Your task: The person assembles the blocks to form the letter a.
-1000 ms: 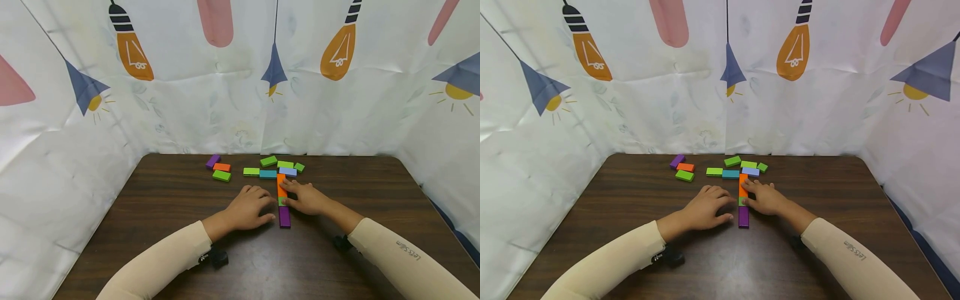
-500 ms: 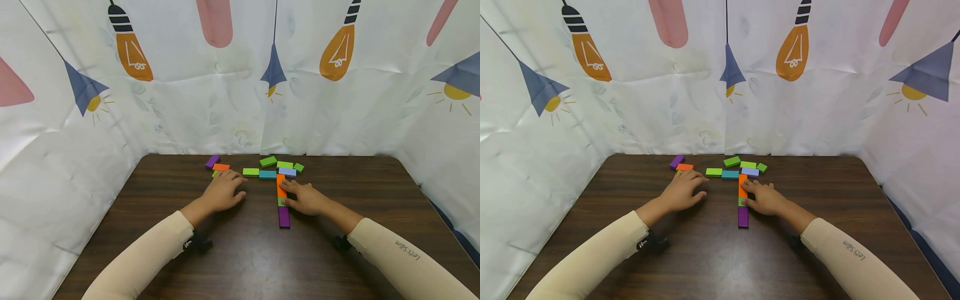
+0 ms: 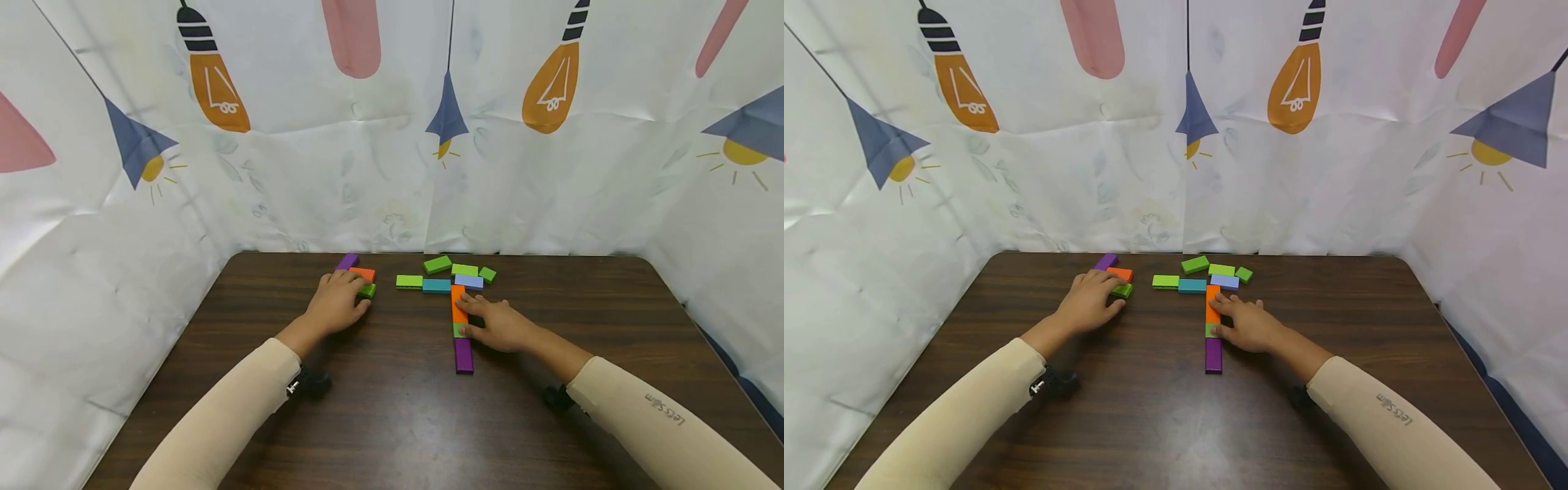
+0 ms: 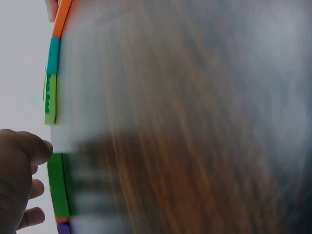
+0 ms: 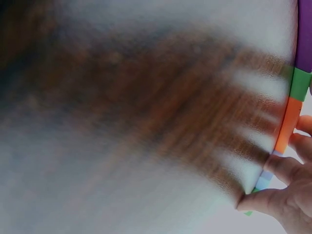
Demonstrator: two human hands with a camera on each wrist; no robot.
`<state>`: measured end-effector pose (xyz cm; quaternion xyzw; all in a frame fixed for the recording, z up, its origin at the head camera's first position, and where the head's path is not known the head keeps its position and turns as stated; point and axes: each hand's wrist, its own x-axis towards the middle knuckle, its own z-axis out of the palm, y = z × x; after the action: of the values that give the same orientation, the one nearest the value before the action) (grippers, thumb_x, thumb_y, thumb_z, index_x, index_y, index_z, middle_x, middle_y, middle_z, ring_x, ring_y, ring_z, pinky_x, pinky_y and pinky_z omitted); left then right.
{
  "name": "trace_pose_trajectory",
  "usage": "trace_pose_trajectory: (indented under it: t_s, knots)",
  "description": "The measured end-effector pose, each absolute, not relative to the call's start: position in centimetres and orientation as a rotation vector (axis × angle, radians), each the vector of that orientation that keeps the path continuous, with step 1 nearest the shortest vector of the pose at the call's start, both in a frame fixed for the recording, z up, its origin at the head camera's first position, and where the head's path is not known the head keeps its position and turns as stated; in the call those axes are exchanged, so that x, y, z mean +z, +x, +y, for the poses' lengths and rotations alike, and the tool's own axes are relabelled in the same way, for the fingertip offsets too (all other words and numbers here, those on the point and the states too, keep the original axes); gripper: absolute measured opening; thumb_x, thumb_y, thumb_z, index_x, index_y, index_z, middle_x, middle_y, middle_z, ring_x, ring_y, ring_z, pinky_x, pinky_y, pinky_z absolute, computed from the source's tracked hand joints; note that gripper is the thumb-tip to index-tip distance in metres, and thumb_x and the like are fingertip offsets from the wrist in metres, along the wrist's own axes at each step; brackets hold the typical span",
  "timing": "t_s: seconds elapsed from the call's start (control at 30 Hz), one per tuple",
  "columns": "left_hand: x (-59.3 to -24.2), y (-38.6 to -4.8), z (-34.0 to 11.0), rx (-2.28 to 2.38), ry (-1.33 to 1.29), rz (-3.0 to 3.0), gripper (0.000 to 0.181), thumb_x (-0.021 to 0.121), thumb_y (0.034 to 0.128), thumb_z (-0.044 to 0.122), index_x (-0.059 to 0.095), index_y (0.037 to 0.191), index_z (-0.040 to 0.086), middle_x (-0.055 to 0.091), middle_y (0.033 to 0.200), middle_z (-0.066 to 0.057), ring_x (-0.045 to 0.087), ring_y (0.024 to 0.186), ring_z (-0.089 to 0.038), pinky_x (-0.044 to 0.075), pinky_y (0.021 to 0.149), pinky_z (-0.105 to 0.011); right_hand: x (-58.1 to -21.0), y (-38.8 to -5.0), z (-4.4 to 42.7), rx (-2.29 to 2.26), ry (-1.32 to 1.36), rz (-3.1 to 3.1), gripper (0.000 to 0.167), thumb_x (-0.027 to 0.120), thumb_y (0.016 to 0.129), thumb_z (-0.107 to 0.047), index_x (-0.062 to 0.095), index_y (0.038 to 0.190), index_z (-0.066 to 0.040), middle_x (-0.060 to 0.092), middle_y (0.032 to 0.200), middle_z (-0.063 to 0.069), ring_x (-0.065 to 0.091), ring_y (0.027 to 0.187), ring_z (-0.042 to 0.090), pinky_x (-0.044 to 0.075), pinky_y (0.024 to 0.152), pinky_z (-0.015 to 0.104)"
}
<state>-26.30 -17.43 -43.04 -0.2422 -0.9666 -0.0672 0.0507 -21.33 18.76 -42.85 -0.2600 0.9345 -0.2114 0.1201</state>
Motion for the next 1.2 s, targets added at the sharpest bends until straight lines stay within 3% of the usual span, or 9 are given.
trace_pose_trajectory:
  t_s: [0.13,0.4,0.9,1.2]
  knots:
    - [-43.4,-26.8,-18.1,-0.191,-0.715,-2.943,0.041,0.068,0.0989,0.032,0.065,0.135,0.013,0.06,0.135,-0.011,0.049,0.13,-0.035,0.032,0.108,-0.06,-42.9,-21.4,18.8,-0.612,-0.764,2.733,0.066,0.061,0.103,-0.039,0.042,0.156,-0.006,0.031,0.162,0.018,0.03,0.146,0.046,0.018,0.105,0.081]
    - [-43.4,-27.0,-18.6,-0.197,-0.744,-2.906,0.033,0.07,0.0967,0.026,0.071,0.127,0.014,0.062,0.117,-0.008,0.052,0.121,-0.035,0.035,0.105,-0.059,-42.9,-21.5,18.8,-0.611,-0.773,2.731,0.065,0.06,0.104,-0.04,0.041,0.157,-0.006,0.031,0.163,0.017,0.03,0.147,0.045,0.018,0.105,0.081]
    - [-43.5,-27.0,-19.0,-0.225,-0.839,-2.883,0.026,0.072,0.0946,0.021,0.072,0.12,0.014,0.069,0.121,-0.005,0.057,0.117,-0.03,0.039,0.102,-0.055,-43.0,-21.6,18.8,-0.605,-0.763,2.73,0.066,0.06,0.104,-0.04,0.041,0.157,-0.006,0.031,0.162,0.018,0.03,0.146,0.046,0.018,0.106,0.08]
    - [-43.5,-26.9,-18.8,-0.228,-0.912,-2.867,0.027,0.074,0.0946,0.028,0.074,0.12,0.018,0.071,0.119,0.0,0.059,0.113,-0.025,0.042,0.1,-0.051,-42.8,-21.4,18.7,-0.608,-0.755,2.727,0.066,0.06,0.104,-0.04,0.041,0.157,-0.006,0.031,0.162,0.018,0.03,0.146,0.046,0.018,0.106,0.08]
